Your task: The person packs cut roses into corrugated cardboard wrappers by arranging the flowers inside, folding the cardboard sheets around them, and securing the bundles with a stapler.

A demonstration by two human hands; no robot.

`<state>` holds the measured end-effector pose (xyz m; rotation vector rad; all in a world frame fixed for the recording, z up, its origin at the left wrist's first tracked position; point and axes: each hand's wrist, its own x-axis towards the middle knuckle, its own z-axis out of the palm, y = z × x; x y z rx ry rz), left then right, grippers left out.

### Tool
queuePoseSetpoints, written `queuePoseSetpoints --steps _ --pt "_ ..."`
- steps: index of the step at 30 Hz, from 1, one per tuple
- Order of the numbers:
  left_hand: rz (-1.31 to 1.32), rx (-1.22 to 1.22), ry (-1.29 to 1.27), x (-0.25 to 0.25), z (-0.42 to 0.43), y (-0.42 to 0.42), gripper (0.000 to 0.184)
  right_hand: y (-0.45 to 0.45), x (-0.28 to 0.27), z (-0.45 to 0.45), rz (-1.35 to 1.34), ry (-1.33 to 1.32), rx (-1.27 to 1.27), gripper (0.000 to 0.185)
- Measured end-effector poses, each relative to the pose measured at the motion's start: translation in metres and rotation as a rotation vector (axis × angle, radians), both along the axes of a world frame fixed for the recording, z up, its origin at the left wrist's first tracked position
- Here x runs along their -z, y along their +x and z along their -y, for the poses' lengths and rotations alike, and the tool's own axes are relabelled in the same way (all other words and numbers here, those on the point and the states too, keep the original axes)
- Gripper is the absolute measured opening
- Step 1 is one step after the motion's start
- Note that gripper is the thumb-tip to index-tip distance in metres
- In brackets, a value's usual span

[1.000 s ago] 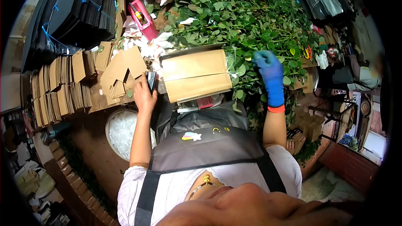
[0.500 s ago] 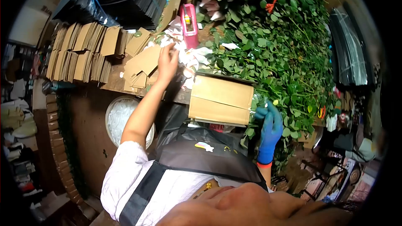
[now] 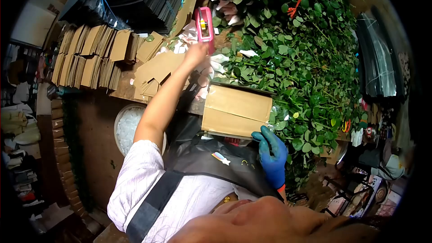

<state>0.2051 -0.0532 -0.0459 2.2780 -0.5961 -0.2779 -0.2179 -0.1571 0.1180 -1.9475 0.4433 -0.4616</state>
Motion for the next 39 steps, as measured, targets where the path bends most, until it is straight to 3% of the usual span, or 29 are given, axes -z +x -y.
queuePoseSetpoints --steps 3,5,7,9,11,13,16,19,24,29,31,33,36,39 --pt "0.13 -0.117 0.302 -0.012 0.002 -0.018 0.035 0.012 -0.006 0.003 0.022 -0.071 -0.052 0.032" --pt "0.19 -0.031 0.392 -0.024 0.003 -0.015 0.032 0.013 -0.005 0.009 0.04 -0.228 -0.099 0.032" --pt "0.222 0.113 0.334 -0.041 -0.004 -0.019 0.032 0.004 -0.012 0.009 0.03 -0.152 -0.064 0.034" --pt "0.22 0.206 0.086 -0.069 -0.021 -0.048 0.032 -0.006 -0.012 0.005 0.021 -0.019 0.016 0.034" --pt "-0.198 0.186 -0.104 -0.118 -0.035 -0.11 0.032 -0.011 -0.007 0.001 0.013 -0.017 0.042 0.033" --pt "-0.231 0.295 -0.015 -0.146 -0.045 -0.165 0.035 -0.009 -0.009 -0.004 -0.02 0.032 0.023 0.032" --pt "0.116 0.416 0.341 -0.136 -0.044 -0.205 0.043 0.001 -0.013 -0.008 -0.004 0.001 -0.055 0.032" --pt "0.155 0.367 0.446 -0.141 -0.055 -0.207 0.046 0.003 -0.02 -0.005 -0.008 -0.02 -0.087 0.031" --pt "0.095 0.356 0.408 -0.137 -0.072 -0.206 0.046 0.006 -0.012 -0.002 0.01 0.022 -0.015 0.03" --pt "0.008 0.298 0.042 -0.163 -0.071 -0.226 0.032 0.024 -0.019 -0.004 -0.039 -0.009 -0.14 0.03" --pt "0.01 0.263 0.038 -0.155 -0.064 -0.225 0.031 0.033 -0.02 -0.005 -0.051 -0.028 -0.178 0.03" --pt "0.089 0.274 0.193 -0.139 -0.054 -0.223 0.033 0.042 -0.015 -0.004 -0.03 -0.048 -0.213 0.031" --pt "0.136 0.288 0.334 -0.135 -0.049 -0.216 0.036 0.061 -0.012 -0.005 -0.209 -0.041 -0.233 0.032" --pt "0.121 0.271 0.393 -0.137 -0.05 -0.216 0.046 0.08 0.003 -0.014 -0.104 0.084 -0.128 0.035"
